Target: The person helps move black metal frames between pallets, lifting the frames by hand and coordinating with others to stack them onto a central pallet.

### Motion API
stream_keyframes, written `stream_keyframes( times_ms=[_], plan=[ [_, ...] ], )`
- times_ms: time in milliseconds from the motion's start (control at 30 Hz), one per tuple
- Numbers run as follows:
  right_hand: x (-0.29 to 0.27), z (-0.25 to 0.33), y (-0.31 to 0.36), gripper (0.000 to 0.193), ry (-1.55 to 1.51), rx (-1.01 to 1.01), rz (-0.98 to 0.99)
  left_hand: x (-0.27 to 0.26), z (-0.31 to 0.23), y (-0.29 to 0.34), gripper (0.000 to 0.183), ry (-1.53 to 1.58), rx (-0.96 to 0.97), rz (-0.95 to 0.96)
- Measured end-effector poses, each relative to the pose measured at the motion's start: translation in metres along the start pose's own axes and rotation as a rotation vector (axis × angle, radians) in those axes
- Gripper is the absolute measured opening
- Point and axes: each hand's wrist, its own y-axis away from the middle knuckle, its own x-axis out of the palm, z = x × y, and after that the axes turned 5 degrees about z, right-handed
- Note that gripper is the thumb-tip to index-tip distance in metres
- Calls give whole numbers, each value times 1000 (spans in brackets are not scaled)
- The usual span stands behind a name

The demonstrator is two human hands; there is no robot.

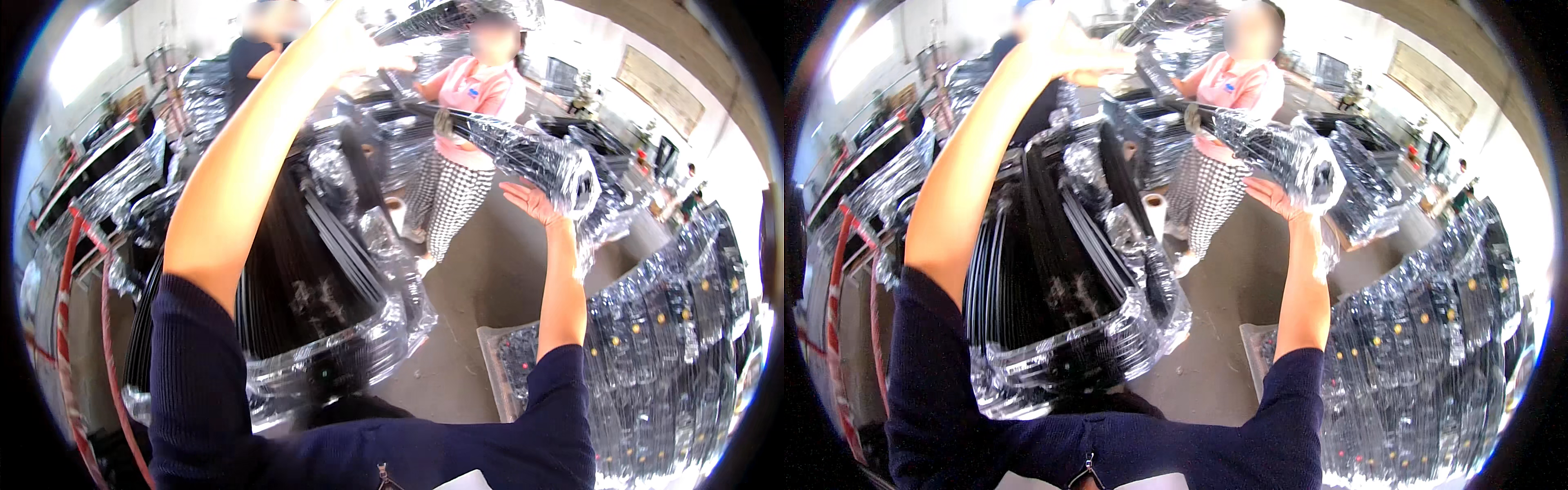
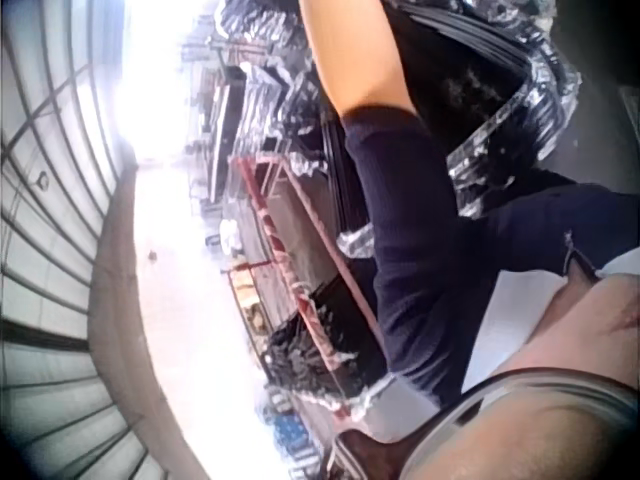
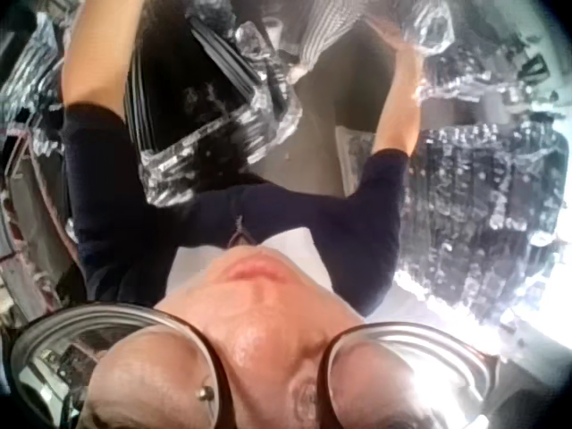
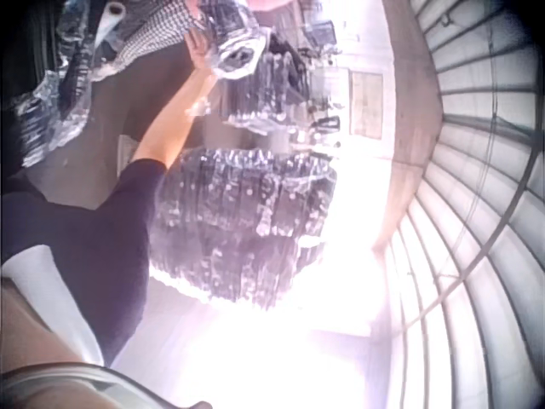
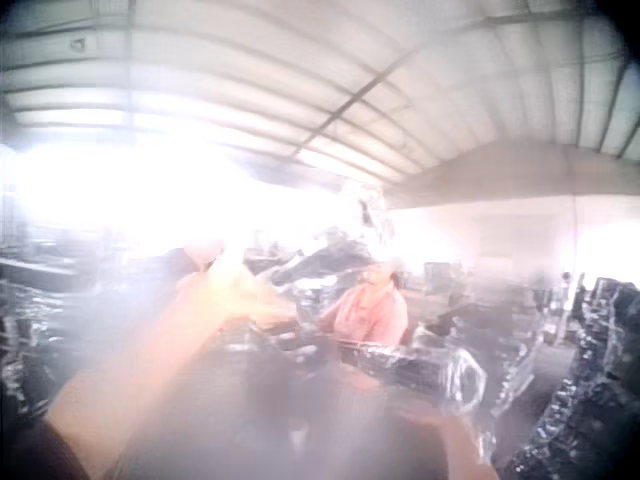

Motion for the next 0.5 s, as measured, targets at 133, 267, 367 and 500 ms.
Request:
stream_keyframes(
  times_ms=[133, 267, 367, 500],
  plan=[
    [65, -63, 0, 57, 796, -317, 238, -3, -18, 19, 68, -108, 22, -151],
    [105, -128, -32, 76, 143, 295, 398, -27, -35, 84, 69, -205, 14, -333],
    [113, -141, -24, 78, 164, 195, 266, -28, -34, 105, 69, -198, -13, -339],
    [162, -151, -4, 65, 223, 116, 154, -57, -37, 141, 70, -157, -63, -331]
  ],
)
